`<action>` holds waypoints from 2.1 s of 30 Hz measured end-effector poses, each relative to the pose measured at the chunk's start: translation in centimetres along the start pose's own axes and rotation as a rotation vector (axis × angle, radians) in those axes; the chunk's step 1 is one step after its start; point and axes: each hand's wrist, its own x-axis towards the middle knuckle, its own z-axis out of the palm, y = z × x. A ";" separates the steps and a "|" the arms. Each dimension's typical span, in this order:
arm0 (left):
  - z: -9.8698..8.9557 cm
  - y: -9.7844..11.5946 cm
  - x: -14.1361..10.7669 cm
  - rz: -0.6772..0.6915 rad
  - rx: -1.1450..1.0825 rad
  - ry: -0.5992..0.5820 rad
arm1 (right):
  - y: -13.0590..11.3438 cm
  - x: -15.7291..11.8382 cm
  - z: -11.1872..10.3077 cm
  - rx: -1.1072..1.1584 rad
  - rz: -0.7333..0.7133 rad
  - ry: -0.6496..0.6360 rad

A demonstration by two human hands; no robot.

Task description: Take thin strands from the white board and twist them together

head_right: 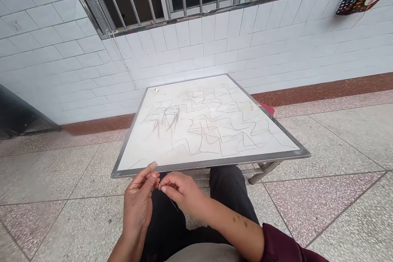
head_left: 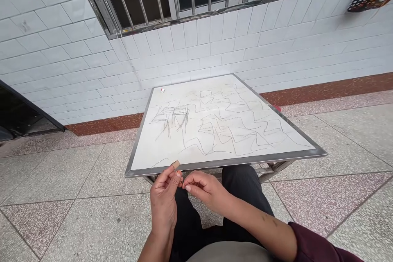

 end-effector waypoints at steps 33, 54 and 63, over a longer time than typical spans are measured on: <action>-0.3 -0.9 -0.6 0.107 0.350 -0.148 | -1.3 0.2 -3.1 -0.961 -0.665 -0.221; -0.2 -1.1 -0.5 0.014 0.252 -0.152 | -1.7 0.1 -4.3 -0.940 -0.604 -0.219; -0.4 -1.2 -0.5 0.009 0.299 -0.175 | -1.8 0.5 -4.1 -0.948 -0.662 -0.215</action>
